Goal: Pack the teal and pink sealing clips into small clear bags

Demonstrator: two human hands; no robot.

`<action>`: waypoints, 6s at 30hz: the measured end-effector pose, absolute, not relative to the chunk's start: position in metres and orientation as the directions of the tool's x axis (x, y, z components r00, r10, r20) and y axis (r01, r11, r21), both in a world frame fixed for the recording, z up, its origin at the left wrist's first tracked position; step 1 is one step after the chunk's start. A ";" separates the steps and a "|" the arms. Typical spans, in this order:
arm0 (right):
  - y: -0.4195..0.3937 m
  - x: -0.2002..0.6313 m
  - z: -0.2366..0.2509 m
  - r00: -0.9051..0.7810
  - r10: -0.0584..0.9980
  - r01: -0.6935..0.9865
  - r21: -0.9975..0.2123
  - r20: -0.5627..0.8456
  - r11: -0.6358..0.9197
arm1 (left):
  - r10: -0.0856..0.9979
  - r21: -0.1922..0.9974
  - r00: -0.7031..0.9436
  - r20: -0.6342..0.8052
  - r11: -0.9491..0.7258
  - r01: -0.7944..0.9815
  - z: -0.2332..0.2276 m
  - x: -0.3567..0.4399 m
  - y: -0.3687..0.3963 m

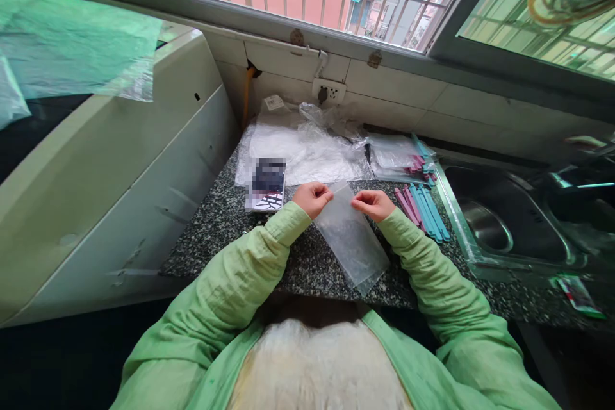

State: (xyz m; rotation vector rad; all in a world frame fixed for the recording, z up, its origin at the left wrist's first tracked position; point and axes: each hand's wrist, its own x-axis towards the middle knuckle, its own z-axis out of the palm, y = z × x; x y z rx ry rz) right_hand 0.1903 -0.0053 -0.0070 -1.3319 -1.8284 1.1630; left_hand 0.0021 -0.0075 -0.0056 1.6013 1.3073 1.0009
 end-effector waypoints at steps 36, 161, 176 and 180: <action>-0.008 0.202 -0.007 -0.316 0.948 0.447 -0.887 -0.035 0.116 | 0.983 0.958 0.038 0.181 -0.185 0.220 -0.003 -0.002 -0.005; 0.016 0.249 -0.033 -0.156 0.987 0.584 -0.804 0.028 0.115 | 0.828 0.799 -0.100 0.552 -0.491 0.347 -0.005 -0.011 -0.005; 0.015 0.253 -0.031 -0.128 0.992 0.508 -0.860 -0.014 0.053 | 0.823 0.807 -0.149 0.549 -0.475 0.350 -0.005 -0.013 -0.004; 0.015 0.261 -0.026 -0.135 0.990 0.502 -0.864 -0.040 0.033 | 0.816 0.807 -0.160 0.555 -0.481 0.343 -0.004 -0.013 -0.004</action>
